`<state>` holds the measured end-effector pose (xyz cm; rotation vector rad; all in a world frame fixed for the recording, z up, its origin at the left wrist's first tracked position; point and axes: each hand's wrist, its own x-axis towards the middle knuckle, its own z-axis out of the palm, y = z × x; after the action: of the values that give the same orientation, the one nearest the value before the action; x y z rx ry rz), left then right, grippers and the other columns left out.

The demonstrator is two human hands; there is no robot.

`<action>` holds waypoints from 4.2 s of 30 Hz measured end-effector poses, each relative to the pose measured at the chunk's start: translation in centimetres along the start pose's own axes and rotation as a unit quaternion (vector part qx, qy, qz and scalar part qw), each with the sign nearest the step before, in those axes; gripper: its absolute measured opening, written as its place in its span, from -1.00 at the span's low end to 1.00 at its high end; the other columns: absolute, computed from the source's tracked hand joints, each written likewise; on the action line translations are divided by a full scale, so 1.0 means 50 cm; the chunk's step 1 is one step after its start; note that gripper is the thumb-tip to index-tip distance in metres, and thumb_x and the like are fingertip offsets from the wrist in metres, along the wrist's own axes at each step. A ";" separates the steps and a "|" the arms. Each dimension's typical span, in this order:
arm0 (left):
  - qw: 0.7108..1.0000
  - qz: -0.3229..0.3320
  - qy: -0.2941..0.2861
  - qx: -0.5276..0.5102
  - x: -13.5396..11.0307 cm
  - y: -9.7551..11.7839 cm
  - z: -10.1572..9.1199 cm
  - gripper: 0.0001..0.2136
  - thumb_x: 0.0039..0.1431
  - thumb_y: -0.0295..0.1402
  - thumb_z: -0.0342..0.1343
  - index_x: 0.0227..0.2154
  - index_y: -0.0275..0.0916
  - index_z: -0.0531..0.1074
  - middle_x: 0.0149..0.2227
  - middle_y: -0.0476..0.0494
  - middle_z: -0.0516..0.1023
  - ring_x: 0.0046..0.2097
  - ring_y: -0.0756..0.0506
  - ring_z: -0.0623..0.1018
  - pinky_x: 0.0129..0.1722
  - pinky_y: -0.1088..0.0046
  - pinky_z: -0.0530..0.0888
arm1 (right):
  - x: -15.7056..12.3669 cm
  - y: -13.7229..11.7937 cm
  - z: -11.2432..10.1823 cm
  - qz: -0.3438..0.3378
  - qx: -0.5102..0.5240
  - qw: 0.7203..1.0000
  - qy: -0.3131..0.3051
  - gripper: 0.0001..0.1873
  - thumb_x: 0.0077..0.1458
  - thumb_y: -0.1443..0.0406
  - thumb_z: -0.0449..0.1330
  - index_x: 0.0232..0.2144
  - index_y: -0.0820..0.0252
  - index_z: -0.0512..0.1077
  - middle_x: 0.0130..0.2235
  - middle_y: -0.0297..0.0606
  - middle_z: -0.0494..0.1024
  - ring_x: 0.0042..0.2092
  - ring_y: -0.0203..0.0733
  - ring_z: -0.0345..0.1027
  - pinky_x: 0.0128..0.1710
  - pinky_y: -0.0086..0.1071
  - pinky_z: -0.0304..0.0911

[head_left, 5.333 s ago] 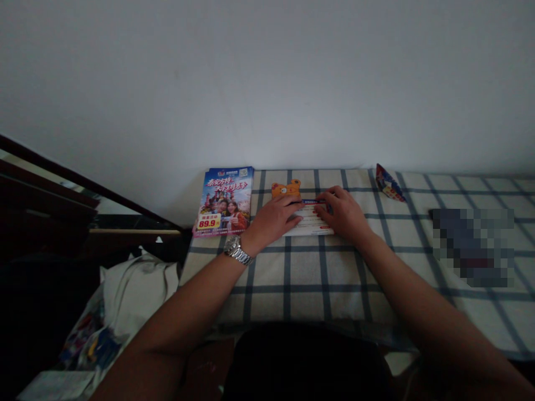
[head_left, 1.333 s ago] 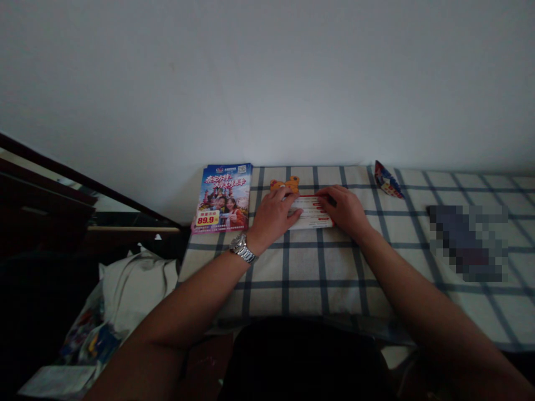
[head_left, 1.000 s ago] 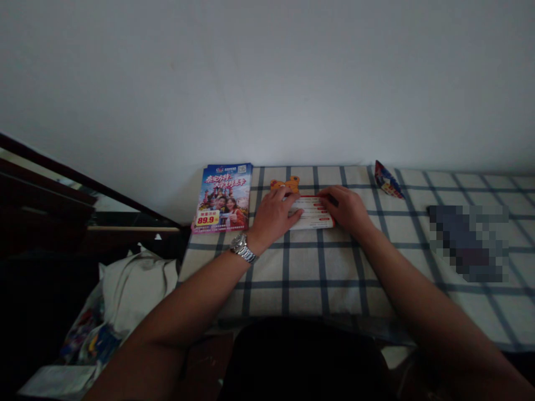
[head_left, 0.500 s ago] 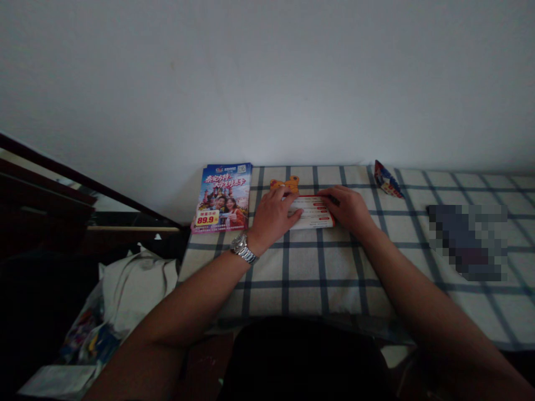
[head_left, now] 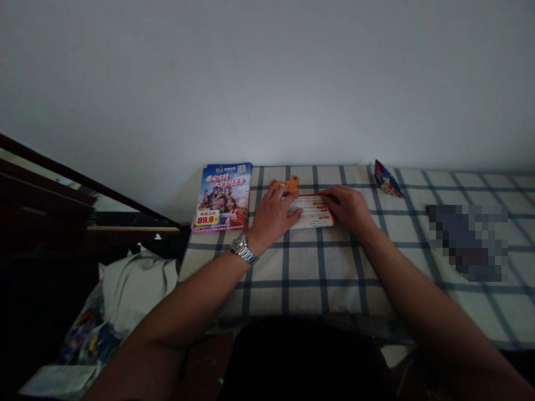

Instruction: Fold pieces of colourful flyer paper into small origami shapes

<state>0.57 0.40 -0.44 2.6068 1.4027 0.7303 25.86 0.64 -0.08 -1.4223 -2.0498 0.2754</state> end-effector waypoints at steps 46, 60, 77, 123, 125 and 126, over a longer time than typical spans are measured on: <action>1.000 0.015 0.003 -0.018 0.002 -0.004 0.006 -0.65 0.40 -0.23 0.24 0.16 -0.20 0.50 0.12 -0.25 0.45 0.23 -0.29 0.44 0.29 0.02 0.50 | 0.004 0.008 0.002 -0.013 -0.035 0.999 -0.021 -0.78 0.36 0.32 0.19 -0.12 0.10 0.66 -0.14 -0.13 0.65 -0.15 -0.01 0.55 -0.10 -0.19 0.42; 1.000 0.005 -0.002 -0.023 0.001 -0.003 0.004 -0.63 0.39 -0.21 0.25 0.17 -0.22 0.49 0.15 -0.26 0.47 0.25 -0.32 0.45 0.31 0.01 0.50 | 0.000 -0.002 -0.002 -0.006 -0.003 1.000 -0.001 -0.79 0.34 0.32 0.19 -0.12 0.09 0.64 -0.15 -0.15 0.65 -0.17 -0.02 0.54 -0.12 -0.17 0.43; 1.000 0.008 0.007 -0.021 0.002 -0.007 0.004 -0.62 0.45 -0.19 0.18 0.22 -0.21 0.46 0.17 -0.26 0.47 0.26 -0.31 0.45 0.32 0.01 0.48 | -0.001 0.006 0.007 0.025 0.058 0.997 0.034 -0.83 0.29 0.33 0.21 -0.16 0.12 0.62 -0.16 -0.15 0.69 -0.16 -0.02 0.56 -0.09 -0.14 0.46; 1.000 0.013 -0.007 0.023 0.003 -0.003 0.004 -0.61 0.43 -0.22 0.19 0.21 -0.27 0.42 0.15 -0.30 0.45 0.24 -0.33 0.45 0.31 0.01 0.45 | 0.006 0.006 0.013 -0.025 -0.070 0.997 -0.015 -0.83 0.35 0.28 0.21 -0.12 0.14 0.61 -0.10 -0.08 0.58 -0.06 0.08 0.47 0.02 -0.08 0.39; 1.000 0.013 -0.006 0.023 0.003 -0.003 0.005 -0.61 0.44 -0.21 0.18 0.21 -0.26 0.41 0.16 -0.30 0.44 0.23 -0.33 0.45 0.30 0.01 0.45 | 0.006 0.003 0.011 -0.021 -0.068 0.997 -0.013 -0.84 0.34 0.28 0.22 -0.13 0.13 0.61 -0.11 -0.10 0.58 -0.07 0.07 0.47 0.01 -0.09 0.38; 1.000 0.013 -0.005 0.023 0.003 -0.004 0.006 -0.62 0.44 -0.21 0.17 0.21 -0.26 0.41 0.17 -0.30 0.44 0.23 -0.33 0.45 0.30 0.01 0.46 | 0.006 0.002 0.011 -0.020 -0.067 0.997 -0.012 -0.84 0.34 0.29 0.22 -0.13 0.12 0.61 -0.11 -0.10 0.58 -0.07 0.06 0.47 0.00 -0.09 0.38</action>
<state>0.63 0.67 -0.69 2.6645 1.4010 0.6948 25.54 1.04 -0.44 -1.4624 -2.1480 0.1414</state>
